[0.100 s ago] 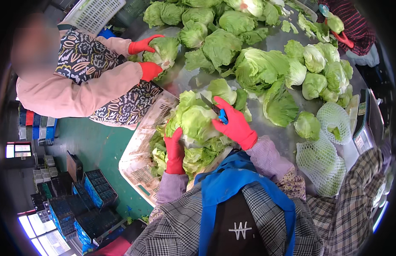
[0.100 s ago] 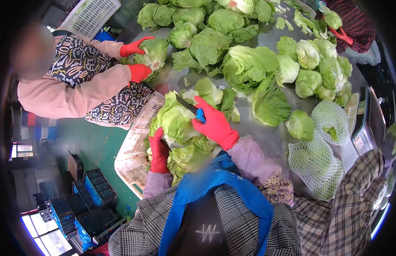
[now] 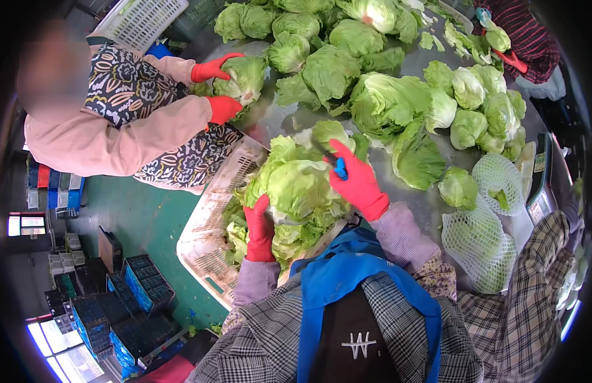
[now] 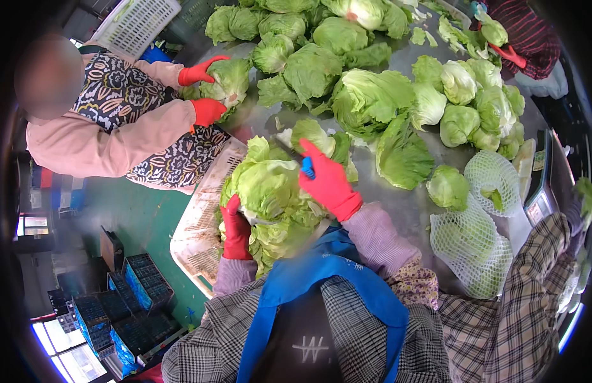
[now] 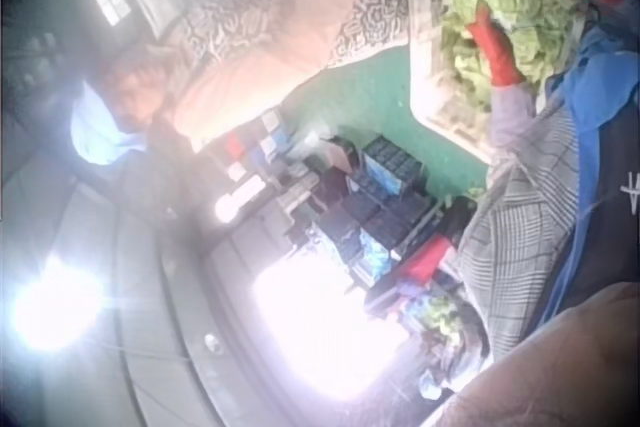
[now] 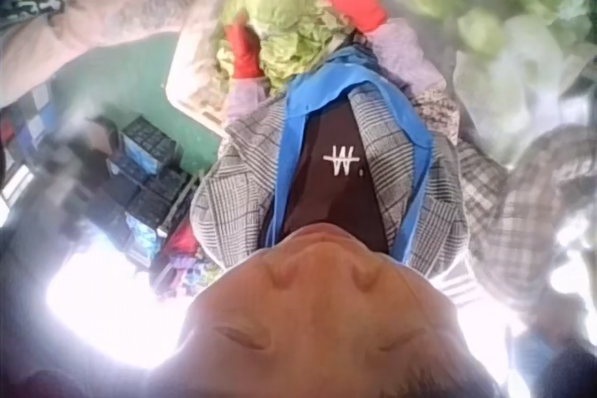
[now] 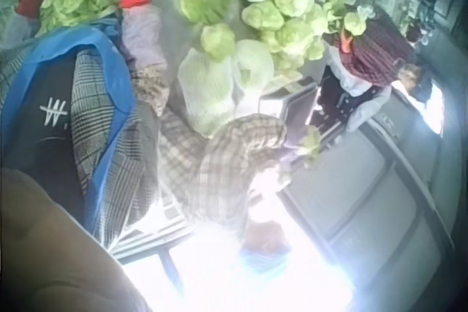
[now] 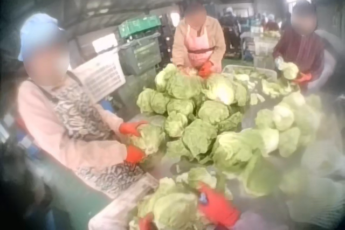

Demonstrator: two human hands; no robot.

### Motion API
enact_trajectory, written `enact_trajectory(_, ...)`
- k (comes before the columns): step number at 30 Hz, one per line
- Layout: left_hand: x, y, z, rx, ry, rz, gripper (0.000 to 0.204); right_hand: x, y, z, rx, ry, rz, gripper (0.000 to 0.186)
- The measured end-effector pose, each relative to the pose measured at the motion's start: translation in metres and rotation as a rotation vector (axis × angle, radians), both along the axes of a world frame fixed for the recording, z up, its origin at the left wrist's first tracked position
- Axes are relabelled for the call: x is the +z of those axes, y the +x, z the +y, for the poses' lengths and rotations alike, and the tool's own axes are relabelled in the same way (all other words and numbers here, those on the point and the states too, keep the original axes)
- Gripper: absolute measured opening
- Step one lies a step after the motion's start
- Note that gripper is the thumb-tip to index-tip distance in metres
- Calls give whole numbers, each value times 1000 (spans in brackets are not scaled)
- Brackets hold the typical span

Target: The person trims the outer leaves and core of whole heads of lettuce using a small knife. They place the trimmed lettuce heads into a white mesh bag on the table.

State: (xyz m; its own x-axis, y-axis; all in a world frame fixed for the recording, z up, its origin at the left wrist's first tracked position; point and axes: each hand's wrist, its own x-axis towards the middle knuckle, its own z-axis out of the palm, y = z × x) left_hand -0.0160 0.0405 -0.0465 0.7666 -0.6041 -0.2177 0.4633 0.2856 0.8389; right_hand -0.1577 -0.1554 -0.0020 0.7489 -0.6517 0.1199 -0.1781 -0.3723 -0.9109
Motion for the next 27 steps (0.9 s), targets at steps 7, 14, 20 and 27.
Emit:
enact_trajectory(7, 18, -2, 4, -116, -260, 262, 62, -7, 2, 2, -36, 128, 85, 63)
enact_trajectory(14, 19, 21, 20, 20, 51, 9, 53, -53, -7, -4, -91, 289, 36, 61)
enact_trajectory(20, 43, -1, -5, 180, 176, -234, 64, 29, 3, 47, 120, 119, -119, 75)
enact_trajectory(27, 58, -19, -15, 117, 281, -293, 78, 31, 2, 51, 129, -220, -25, 80)
